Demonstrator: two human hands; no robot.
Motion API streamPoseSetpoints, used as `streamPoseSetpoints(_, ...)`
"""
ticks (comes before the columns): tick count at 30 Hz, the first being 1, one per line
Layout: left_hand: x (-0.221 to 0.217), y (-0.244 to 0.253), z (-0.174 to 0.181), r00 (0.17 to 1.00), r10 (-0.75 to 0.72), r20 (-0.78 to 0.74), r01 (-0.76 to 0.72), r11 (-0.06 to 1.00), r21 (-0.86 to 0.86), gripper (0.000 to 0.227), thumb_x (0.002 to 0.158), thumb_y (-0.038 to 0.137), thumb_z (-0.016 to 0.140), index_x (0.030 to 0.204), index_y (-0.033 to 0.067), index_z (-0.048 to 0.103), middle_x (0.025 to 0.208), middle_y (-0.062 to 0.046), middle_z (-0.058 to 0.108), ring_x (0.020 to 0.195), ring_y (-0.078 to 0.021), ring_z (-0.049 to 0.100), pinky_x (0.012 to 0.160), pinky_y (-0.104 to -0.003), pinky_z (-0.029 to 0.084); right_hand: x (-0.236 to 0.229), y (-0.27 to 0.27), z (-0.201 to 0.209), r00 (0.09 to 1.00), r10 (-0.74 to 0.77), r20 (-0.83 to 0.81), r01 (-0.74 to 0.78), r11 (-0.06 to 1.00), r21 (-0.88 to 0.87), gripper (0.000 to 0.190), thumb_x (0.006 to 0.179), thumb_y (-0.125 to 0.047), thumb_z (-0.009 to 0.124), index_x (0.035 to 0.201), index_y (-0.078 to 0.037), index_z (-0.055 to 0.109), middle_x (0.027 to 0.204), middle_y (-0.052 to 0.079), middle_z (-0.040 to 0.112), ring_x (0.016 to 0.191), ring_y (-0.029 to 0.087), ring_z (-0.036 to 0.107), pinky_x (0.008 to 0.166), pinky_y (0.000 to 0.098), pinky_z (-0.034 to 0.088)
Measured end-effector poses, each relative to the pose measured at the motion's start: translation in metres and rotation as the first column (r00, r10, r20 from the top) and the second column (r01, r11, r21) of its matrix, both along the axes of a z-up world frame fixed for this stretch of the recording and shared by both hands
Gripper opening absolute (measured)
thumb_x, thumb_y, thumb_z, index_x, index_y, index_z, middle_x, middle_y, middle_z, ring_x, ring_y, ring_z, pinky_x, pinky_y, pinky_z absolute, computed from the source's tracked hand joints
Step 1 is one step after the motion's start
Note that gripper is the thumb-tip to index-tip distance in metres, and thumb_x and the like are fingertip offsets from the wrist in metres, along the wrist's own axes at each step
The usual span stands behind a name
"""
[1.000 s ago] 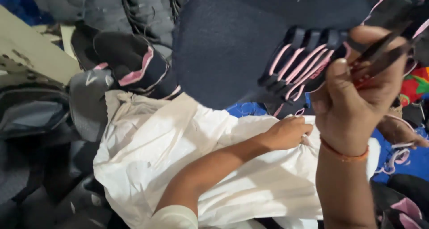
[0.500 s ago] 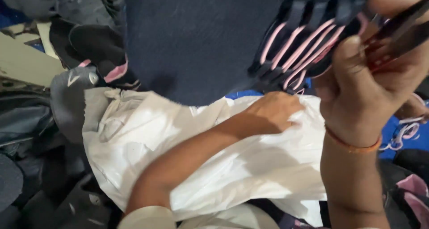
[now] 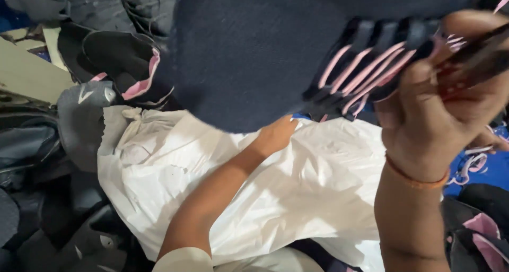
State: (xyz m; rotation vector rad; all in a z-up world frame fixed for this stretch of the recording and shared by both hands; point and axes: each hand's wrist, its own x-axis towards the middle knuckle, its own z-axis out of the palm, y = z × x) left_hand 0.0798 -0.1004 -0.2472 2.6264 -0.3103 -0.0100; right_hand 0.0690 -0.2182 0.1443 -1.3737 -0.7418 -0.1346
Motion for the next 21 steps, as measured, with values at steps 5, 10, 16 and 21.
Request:
streamPoseSetpoints(5,0.005,-0.025,0.048,0.973,-0.23,0.015,0.208,0.847,-0.49,0.033,0.1,0.027,0.063,0.128,0.0121,0.07,0.13,-0.01,0.07,0.12,-0.0293,0.066,0.107,-0.039,0.052,0.021,-0.024,-0.012,0.999,0.003,-0.042,-0.003,1.0,0.004,0.02,0.131,-0.01,0.049,0.115,0.0,0.054,0.079,0.011,0.06,0.052,0.014,0.043,0.052,0.0272,0.033)
streamPoseSetpoints(10,0.003,-0.05,-0.02,0.948,-0.317,0.013,0.277,0.806,-0.522,0.053,0.102,0.034,0.057,0.149,0.0114,0.051,0.146,-0.016,0.058,0.131,-0.0346,0.056,0.11,-0.042,0.043,0.03,-0.005,-0.014,1.0,0.025,-0.013,-0.023,0.989,0.147,0.01,0.123,-0.006,0.052,0.129,0.0,0.056,0.08,0.009,0.06,0.052,0.014,0.043,0.051,0.0268,0.032)
streamPoseSetpoints(16,0.006,-0.06,-0.034,0.942,-0.294,-0.16,0.114,0.732,-0.672,0.065,0.105,0.047,0.05,0.158,0.0117,0.039,0.158,-0.018,0.045,0.143,-0.0345,0.045,0.117,-0.041,0.034,0.052,0.013,-0.053,0.992,0.043,-0.119,-0.015,0.973,0.231,0.027,0.118,0.001,0.059,0.141,-0.005,0.045,0.083,0.003,0.053,0.046,0.009,0.041,0.048,0.0246,0.034)
streamPoseSetpoints(21,0.019,-0.072,-0.048,0.935,-0.323,-0.147,0.089,0.614,-0.784,0.067,0.107,0.053,0.048,0.158,0.0112,0.042,0.157,-0.018,0.048,0.146,-0.0308,0.045,0.119,-0.038,0.034,0.099,0.0,-0.138,0.98,0.054,-0.192,-0.009,0.974,0.227,0.024,0.12,0.002,0.058,0.141,-0.004,0.047,0.077,0.001,0.05,0.048,0.008,0.042,0.046,0.0222,0.035)
